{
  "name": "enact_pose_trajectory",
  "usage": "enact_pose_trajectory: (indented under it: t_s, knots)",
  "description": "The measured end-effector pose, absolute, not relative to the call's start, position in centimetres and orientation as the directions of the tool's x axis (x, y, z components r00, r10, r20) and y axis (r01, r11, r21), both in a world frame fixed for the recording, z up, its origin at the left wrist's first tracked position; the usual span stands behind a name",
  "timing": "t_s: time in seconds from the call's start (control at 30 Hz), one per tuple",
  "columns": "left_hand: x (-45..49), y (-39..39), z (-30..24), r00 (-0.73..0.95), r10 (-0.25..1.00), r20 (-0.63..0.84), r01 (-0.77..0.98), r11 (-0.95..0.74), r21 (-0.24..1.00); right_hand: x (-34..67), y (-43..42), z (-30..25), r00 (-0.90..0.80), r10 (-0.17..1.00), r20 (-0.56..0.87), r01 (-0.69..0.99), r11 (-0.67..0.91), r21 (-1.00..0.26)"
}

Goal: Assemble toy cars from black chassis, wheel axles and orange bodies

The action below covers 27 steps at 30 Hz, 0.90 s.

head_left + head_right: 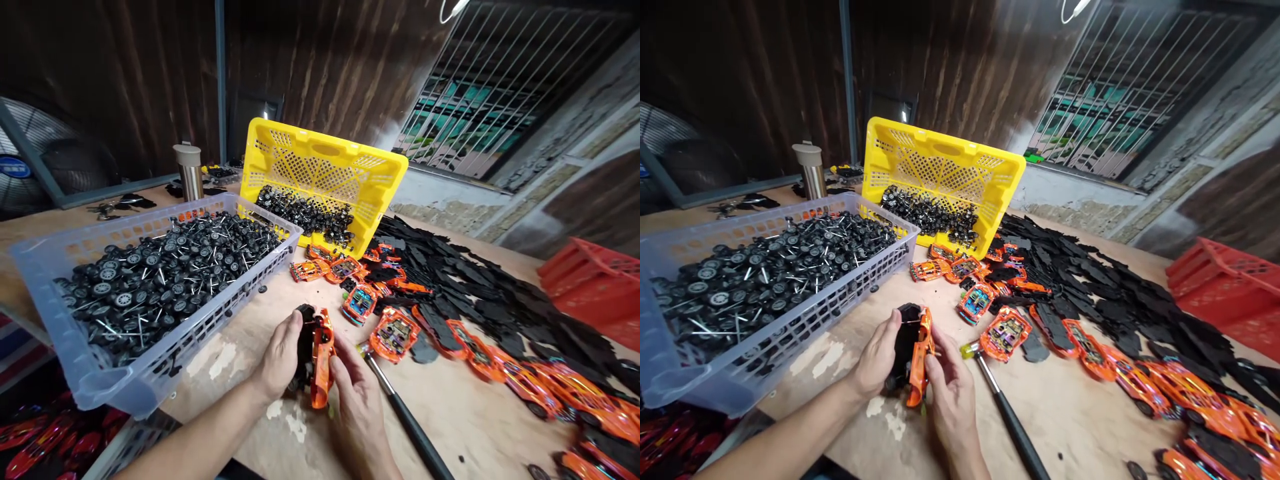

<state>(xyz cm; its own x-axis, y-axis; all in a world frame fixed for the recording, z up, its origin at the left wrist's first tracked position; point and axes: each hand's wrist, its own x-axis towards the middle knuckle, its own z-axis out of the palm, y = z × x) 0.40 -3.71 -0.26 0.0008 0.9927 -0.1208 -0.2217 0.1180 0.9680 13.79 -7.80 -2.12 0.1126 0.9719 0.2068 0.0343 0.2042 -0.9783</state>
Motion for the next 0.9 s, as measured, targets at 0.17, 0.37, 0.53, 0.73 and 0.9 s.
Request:
enact_pose_trajectory:
  t_s: [0.17, 0.37, 0.53, 0.73, 0.9]
  knots:
    - [0.3, -3.7, -1.1, -0.043, 0.991, -0.129, -0.190, 0.118, 0.975, 13.9, -8.0, -2.2, 0.109, 0.963, 0.247, 0.184, 0.224, -0.957]
    - [0.5, -4.2, -0.1, 0.062, 0.998, -0.025, -0.181, 0.036, 0.983, 13.8, -8.1, -2.1, 0.084, 0.949, 0.303, 0.286, 0.268, -0.920]
    - [0.6, -4.6, 0.0, 0.100, 0.993, 0.065, -0.135, -0.052, 0.989, 13.9, -8.1, -2.9, 0.071, 0.944, 0.323, 0.352, 0.279, -0.893]
    - [0.5, -4.9, -0.6, 0.131, 0.981, 0.142, -0.041, -0.138, 0.990, 13.8, -7.9, -2.8, 0.014, 0.914, 0.405, 0.462, 0.353, -0.814]
    - [-0.1, -4.6, 0.4, 0.209, 0.954, 0.217, -0.020, -0.218, 0.976, 13.4, -8.2, -2.7, 0.074, 0.908, 0.413, 0.440, 0.342, -0.831]
